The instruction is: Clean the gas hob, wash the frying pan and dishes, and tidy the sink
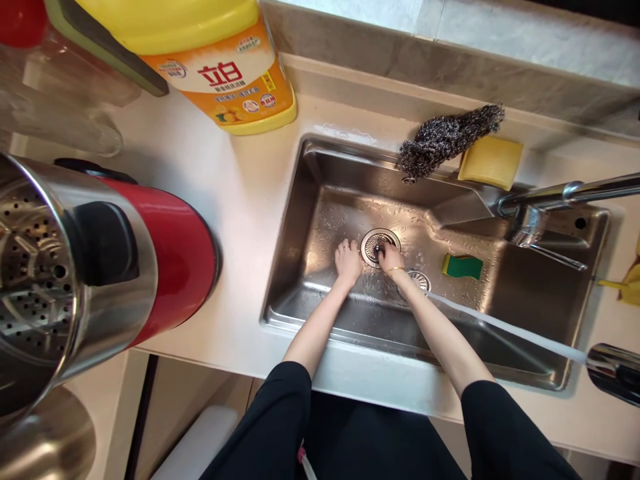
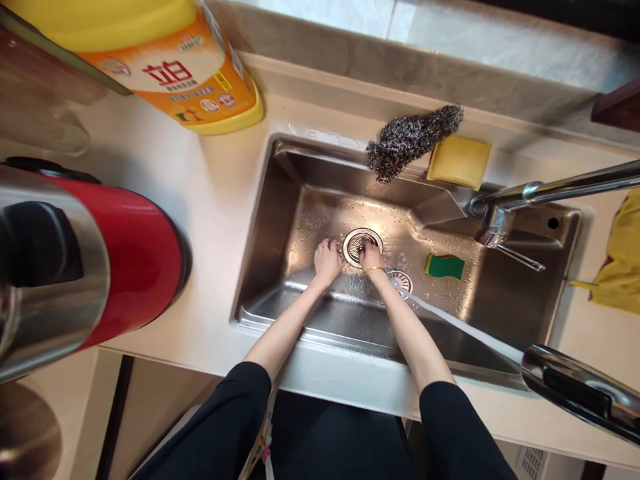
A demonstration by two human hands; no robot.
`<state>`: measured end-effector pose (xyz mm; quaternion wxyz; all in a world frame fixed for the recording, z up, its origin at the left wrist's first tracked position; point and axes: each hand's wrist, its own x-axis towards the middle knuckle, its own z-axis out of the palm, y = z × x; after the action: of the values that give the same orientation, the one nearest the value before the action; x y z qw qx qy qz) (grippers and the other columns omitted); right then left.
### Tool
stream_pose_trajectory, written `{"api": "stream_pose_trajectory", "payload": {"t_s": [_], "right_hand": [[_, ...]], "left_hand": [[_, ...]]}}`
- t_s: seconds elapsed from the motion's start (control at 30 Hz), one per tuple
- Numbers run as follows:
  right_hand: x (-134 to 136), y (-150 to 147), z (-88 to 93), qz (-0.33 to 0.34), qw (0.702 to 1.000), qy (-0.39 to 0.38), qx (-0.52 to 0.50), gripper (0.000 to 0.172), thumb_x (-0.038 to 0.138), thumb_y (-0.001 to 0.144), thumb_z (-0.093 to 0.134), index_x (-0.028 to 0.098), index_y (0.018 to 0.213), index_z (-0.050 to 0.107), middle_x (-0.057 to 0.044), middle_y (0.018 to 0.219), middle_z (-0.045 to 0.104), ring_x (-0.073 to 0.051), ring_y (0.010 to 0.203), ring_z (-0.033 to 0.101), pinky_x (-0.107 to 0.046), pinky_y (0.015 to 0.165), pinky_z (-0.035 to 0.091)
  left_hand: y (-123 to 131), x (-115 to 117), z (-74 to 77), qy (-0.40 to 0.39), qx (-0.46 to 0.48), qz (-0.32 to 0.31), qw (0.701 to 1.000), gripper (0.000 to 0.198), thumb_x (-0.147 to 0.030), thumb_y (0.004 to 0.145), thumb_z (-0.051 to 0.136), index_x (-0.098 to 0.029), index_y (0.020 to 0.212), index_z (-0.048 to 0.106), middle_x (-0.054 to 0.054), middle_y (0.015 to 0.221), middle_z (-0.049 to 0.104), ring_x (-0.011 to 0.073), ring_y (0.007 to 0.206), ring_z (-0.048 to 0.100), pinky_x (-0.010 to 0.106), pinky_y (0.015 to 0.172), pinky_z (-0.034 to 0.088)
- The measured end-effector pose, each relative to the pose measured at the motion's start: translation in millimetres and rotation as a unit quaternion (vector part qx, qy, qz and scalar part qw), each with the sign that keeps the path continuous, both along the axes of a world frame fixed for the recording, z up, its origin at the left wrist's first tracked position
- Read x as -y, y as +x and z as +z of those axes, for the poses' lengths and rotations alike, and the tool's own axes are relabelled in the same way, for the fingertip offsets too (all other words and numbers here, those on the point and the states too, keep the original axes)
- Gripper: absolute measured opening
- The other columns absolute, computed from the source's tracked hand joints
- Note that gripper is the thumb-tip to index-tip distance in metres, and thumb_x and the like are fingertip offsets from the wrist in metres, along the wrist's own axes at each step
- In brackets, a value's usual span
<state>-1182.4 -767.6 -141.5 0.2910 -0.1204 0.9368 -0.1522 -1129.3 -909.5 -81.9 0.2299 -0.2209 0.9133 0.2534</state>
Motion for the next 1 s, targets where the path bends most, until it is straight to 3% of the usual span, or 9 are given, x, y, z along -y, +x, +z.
{"api": "stream_pose_trajectory", "payload": {"t_s": [0.1,0.23,0.3,0.43,0.53,0.63,0.77,0.93,1.0], "right_hand": [[-38.7,29.5,26.3,0.003,0.997,0.045,-0.056,0.052,0.023,0.086,0.045,0.011,0.137,0.042,-0.02,0.14,0.042,-0.031,0.13,0.037,-0.044,0.105,0.034],[-102.4,66.6,35.2,0.011,0.983,0.183,-0.01,0.102,0.045,0.071,0.067,0.024,0.151,0.007,-0.018,0.157,0.001,-0.042,0.142,0.006,-0.064,0.101,0.027],[-124.5,77.9,26.4,0.006,0.978,0.206,0.029,0.112,0.05,0.067,0.07,0.025,0.151,0.0,-0.018,0.157,-0.004,-0.043,0.142,0.006,-0.065,0.1,0.028],[-129.1,85.9,6.5,0.001,0.987,0.155,0.037,0.102,0.048,0.075,0.062,0.014,0.151,0.002,-0.025,0.155,0.0,-0.041,0.142,0.012,-0.056,0.106,0.025],[-108.4,81.7,4.6,0.046,0.992,0.119,0.005,0.102,0.045,0.074,0.065,0.016,0.151,0.005,-0.024,0.155,0.0,-0.04,0.143,0.008,-0.055,0.108,0.021],[-85.5,73.0,9.9,0.091,0.991,0.097,-0.026,0.104,0.045,0.069,0.071,0.02,0.151,0.012,-0.021,0.154,0.011,-0.039,0.141,0.012,-0.054,0.109,0.019],[-61.5,60.5,11.4,0.033,0.996,0.049,-0.064,0.107,0.047,0.066,0.071,0.017,0.151,0.013,-0.022,0.144,0.029,-0.037,0.131,0.03,-0.049,0.106,0.029],[-31.3,39.3,-4.2,-0.005,0.995,0.014,-0.103,0.102,0.049,0.073,0.065,0.012,0.151,0.01,-0.023,0.149,0.021,-0.035,0.138,0.02,-0.046,0.108,0.026],[-19.8,32.1,-13.2,0.016,0.994,0.026,-0.108,0.094,0.048,0.08,0.057,0.01,0.151,0.01,-0.022,0.154,0.014,-0.033,0.143,0.009,-0.047,0.112,0.019]], "left_hand": [[2.5,-0.6,-6.2,-0.052,0.025,0.128,0.99,0.076,-0.024,0.082,0.047,-0.003,0.147,0.014,0.025,0.156,0.005,0.0363,0.145,0.0,0.056,0.114,0.009],[0.7,-8.5,-24.1,-0.029,0.086,0.216,0.972,0.089,-0.035,0.081,0.049,0.007,0.146,0.004,0.03,0.153,-0.006,0.0366,0.143,-0.009,0.054,0.114,0.005],[-1.1,-24.3,-30.8,0.0,0.06,0.164,0.985,0.087,-0.034,0.082,0.048,0.005,0.147,0.006,0.028,0.154,-0.006,0.0338,0.143,-0.011,0.053,0.115,0.004],[-9.8,-76.4,-29.9,0.199,-0.009,-0.094,0.976,0.077,-0.026,0.083,0.044,-0.006,0.15,0.01,0.017,0.157,0.004,0.0224,0.146,-0.002,0.043,0.117,0.009],[-18.9,-90.6,-19.0,0.18,-0.07,-0.076,0.978,0.073,-0.026,0.087,0.039,-0.008,0.151,0.009,0.014,0.158,0.001,0.0219,0.146,-0.006,0.044,0.117,0.005],[-17.6,-51.9,-9.7,0.058,-0.077,0.083,0.992,0.071,-0.028,0.088,0.038,-0.009,0.151,0.009,0.016,0.158,0.0,0.0279,0.144,-0.013,0.057,0.114,0.003],[2.8,20.8,-17.2,-0.095,-0.004,0.264,0.96,0.074,-0.035,0.091,0.035,-0.003,0.15,0.003,0.024,0.156,-0.001,0.0332,0.144,-0.009,0.063,0.111,0.002],[2.7,7.3,-38.9,0.094,-0.024,-0.05,0.994,0.063,-0.032,0.091,0.038,-0.012,0.149,0.023,0.014,0.157,0.011,0.0235,0.146,0.002,0.047,0.116,0.007],[-7.8,-14.0,-41.3,0.136,-0.036,-0.093,0.986,0.059,-0.028,0.092,0.032,-0.012,0.149,0.023,0.014,0.157,0.015,0.0198,0.146,0.008,0.04,0.117,0.012]]}}
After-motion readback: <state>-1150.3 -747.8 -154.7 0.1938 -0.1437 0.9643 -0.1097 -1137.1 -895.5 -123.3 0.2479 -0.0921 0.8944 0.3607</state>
